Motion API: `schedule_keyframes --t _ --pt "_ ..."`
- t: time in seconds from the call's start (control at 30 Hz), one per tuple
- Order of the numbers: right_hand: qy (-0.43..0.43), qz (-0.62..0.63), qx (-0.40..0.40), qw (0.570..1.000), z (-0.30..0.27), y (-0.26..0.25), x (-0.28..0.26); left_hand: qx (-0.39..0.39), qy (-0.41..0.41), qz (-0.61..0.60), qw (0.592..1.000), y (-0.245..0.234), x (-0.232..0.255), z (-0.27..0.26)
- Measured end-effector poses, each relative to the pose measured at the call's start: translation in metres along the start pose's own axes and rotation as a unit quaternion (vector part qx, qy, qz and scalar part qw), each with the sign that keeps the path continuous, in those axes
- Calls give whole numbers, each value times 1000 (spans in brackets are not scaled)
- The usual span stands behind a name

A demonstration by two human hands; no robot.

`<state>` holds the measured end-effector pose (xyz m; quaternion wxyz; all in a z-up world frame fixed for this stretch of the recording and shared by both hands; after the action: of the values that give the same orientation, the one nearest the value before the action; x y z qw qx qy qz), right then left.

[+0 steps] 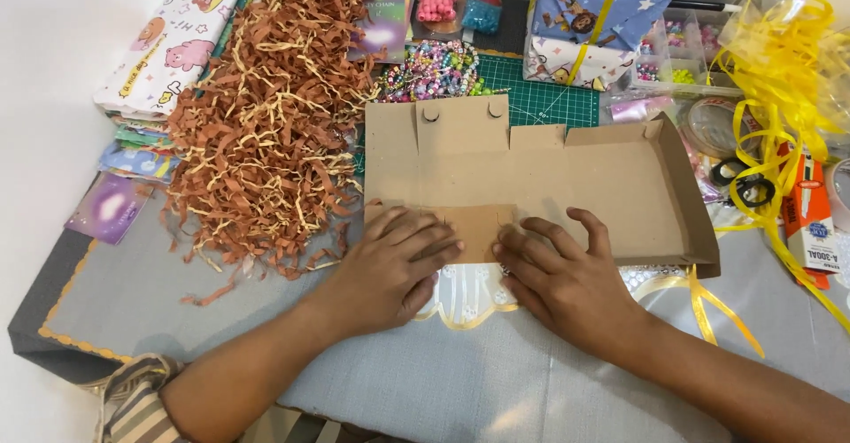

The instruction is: Folding a flat cardboard template into a box by creasing along pre-scored lines for packaging.

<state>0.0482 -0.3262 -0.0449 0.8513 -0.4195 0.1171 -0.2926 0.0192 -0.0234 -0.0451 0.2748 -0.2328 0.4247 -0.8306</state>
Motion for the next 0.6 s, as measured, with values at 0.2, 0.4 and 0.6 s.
schedule_keyframes --t 0.2,0.4,0.6 --pt "-55 10 -72 996 -1 3 -1 -85 20 86 992 20 2 -21" --pt "-94 -36 -76 992 2 3 -5 -113 13 102 988 23 14 -25" --pt "-91 -19 -77 993 6 0 -8 -96 -20 150 984 14 25 -26"
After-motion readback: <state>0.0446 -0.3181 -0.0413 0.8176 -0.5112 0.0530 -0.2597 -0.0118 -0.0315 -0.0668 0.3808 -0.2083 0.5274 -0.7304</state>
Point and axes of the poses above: each hand's wrist, its own z-axis towards the middle knuckle, its own y-axis out of the palm, x = y × z, the point moved 1 cm from there along z, towards the middle knuckle, and after that the axes turned 7 degrees about x, right-handed, at the moved point
